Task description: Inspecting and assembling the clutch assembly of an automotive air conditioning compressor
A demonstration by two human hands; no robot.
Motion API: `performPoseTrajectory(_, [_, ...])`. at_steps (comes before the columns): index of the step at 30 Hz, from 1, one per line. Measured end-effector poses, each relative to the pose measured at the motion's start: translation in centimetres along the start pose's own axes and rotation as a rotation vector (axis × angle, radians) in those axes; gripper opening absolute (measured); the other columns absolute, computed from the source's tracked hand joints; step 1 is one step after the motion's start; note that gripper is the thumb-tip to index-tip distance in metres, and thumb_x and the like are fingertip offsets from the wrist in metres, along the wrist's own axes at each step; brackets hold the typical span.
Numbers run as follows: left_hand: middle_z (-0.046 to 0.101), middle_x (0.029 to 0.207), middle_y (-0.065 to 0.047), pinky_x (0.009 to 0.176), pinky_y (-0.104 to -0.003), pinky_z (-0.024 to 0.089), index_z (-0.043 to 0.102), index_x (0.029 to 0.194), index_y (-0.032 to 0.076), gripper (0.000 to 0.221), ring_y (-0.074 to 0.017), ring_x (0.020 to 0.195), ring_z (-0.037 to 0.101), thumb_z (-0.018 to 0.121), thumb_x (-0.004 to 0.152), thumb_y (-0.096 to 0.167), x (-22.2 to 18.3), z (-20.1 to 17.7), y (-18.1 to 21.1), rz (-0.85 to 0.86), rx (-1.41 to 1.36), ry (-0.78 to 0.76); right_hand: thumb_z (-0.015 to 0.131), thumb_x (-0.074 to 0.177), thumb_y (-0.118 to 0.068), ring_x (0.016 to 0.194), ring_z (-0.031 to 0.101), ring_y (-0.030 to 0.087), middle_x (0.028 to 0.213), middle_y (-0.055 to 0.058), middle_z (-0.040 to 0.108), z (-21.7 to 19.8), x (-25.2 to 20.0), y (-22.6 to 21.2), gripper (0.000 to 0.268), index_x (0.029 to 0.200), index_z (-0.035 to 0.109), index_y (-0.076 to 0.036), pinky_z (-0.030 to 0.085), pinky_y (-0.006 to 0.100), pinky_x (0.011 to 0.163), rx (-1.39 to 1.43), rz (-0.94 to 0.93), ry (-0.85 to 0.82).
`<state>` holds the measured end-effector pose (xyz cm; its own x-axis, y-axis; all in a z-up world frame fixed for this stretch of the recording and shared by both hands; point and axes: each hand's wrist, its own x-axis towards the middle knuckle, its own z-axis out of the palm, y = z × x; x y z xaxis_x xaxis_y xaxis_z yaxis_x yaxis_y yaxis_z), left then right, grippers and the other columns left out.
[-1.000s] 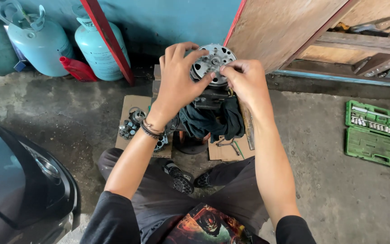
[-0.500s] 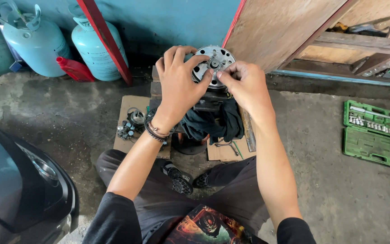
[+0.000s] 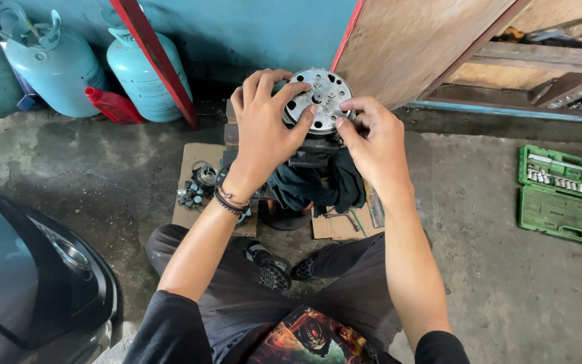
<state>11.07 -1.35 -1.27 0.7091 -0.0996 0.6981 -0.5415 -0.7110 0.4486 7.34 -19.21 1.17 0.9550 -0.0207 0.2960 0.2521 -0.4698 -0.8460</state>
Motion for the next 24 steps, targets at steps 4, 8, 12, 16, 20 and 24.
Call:
performPoseTrajectory(4, [0.058,0.121,-0.008,0.100,-0.047,0.032,0.074,0.110,0.012,0.027,-0.0298,0.118,0.048,0.074,0.087,0.026,0.1,-0.3,0.1,0.017,-0.016,-0.020,0.066,0.090,0.003,0.058,0.048,0.009,0.075,0.006,0.068,0.1,0.1,-0.1,0.026,0.115,0.070,0.001,0.039,0.022,0.052,-0.024,-0.046,-0.005])
performPoseTrajectory(8, [0.056,0.124,-0.010,0.101,-0.049,0.032,0.075,0.110,0.012,0.026,-0.0321,0.121,0.047,0.073,0.088,0.027,0.1,-0.4,0.0,0.078,0.034,0.008,0.070,0.093,-0.004,0.052,0.039,0.011,0.064,0.002,0.056,0.0,0.4,-0.8,0.022,0.114,0.074,-0.002,0.033,0.026,0.048,-0.159,-0.123,0.003])
performPoseTrajectory(12, [0.056,0.125,-0.013,0.103,-0.051,0.032,0.075,0.110,0.012,0.026,-0.0341,0.122,0.046,0.072,0.089,0.027,0.2,-0.4,-0.1,0.122,0.077,0.014,0.070,0.093,-0.006,0.052,0.041,0.013,0.063,0.004,0.059,0.1,0.4,-1.2,0.023,0.114,0.074,0.000,0.034,0.027,0.048,-0.191,-0.127,-0.011])
performPoseTrajectory(16, [0.056,0.125,-0.012,0.104,-0.052,0.032,0.075,0.111,0.012,0.026,-0.0342,0.123,0.046,0.072,0.090,0.027,0.3,-0.5,-0.1,0.135,0.093,0.014,0.070,0.093,-0.007,0.053,0.042,0.014,0.065,0.005,0.060,0.2,0.5,-1.1,0.023,0.115,0.074,0.000,0.036,0.028,0.049,-0.203,-0.137,-0.009])
performPoseTrajectory(20, [0.056,0.126,-0.013,0.104,-0.052,0.031,0.074,0.110,0.011,0.026,-0.0341,0.123,0.045,0.071,0.090,0.028,0.3,-0.4,-0.2,0.150,0.103,0.002,0.069,0.093,-0.008,0.053,0.053,0.017,0.077,0.011,0.073,0.2,0.4,-1.6,0.022,0.111,0.075,0.002,0.044,0.029,0.052,-0.284,-0.193,0.006])
performPoseTrajectory(24, [0.056,0.127,-0.013,0.105,-0.052,0.029,0.073,0.112,0.013,0.026,-0.0343,0.125,0.044,0.070,0.091,0.029,0.2,-0.3,-0.5,0.137,0.092,-0.029,0.069,0.093,-0.010,0.053,0.063,0.024,0.080,0.015,0.076,0.2,0.3,-2.3,0.022,0.111,0.076,0.001,0.050,0.033,0.055,-0.376,-0.221,0.016])
